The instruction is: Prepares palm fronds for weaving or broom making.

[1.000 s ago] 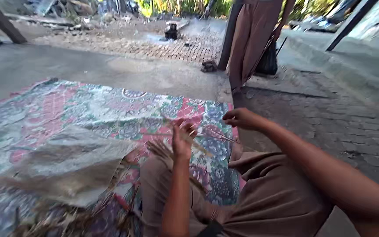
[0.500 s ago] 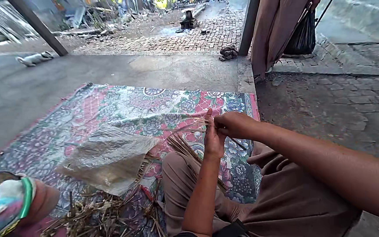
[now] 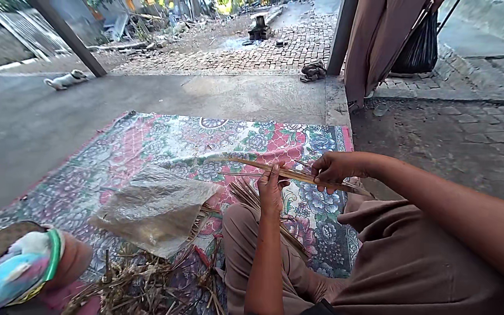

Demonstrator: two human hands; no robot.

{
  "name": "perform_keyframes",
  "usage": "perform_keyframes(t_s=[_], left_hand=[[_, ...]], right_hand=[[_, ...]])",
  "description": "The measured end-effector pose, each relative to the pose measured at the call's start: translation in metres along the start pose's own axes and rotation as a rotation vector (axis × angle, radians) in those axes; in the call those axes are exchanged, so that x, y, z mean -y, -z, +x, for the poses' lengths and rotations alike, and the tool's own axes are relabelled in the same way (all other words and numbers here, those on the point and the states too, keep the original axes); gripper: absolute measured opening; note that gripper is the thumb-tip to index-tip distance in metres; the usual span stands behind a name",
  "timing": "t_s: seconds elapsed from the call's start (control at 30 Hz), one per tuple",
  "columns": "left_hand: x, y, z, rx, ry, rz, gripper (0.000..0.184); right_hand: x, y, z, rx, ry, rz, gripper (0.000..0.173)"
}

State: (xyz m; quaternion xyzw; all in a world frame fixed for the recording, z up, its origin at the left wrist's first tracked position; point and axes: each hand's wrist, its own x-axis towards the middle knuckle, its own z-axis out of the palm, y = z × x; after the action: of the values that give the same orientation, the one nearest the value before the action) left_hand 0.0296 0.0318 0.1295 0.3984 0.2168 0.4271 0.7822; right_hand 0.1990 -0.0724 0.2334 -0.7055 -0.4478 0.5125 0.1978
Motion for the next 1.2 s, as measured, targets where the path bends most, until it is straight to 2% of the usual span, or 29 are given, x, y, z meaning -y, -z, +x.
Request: perform_keyframes(t_s=[0.13,0.23,0.43,0.6,0.77,1.2], left_hand=[[-0.001,0.004,0.001,0.059,-0.022,0.031,0.027],[-0.001,0.002,-0.001,0.092,-0.018,0.032,0.026],[-0.012,0.009,-0.007,0.235,-0.046,0.107,0.025],[-0.015,0.009,-0.011,0.149,-0.064,0.074,0.014],[-0.015,0.012,-0.013,0.062,-0.082,0.091,0.015],[-0.011,0.005,-0.015,-0.005,-0.171,0.169,0.012]], right_hand=[[-0.001,-0.002,0.001,0.028,0.022,-0.056,0.009],[0.000,-0.006,0.005,0.028,0.057,-0.083,0.017],[0.030,-0.029,0.003,-0.111,0.078,-0.057,0.019],[0.032,-0.032,0.006,-0.099,0.077,0.022,0.018],[0.026,-0.039,0.020,-0.043,0.122,-0.027,0.019],[0.027,-0.036,0.018,-0.036,0.112,-0.101,0.020]])
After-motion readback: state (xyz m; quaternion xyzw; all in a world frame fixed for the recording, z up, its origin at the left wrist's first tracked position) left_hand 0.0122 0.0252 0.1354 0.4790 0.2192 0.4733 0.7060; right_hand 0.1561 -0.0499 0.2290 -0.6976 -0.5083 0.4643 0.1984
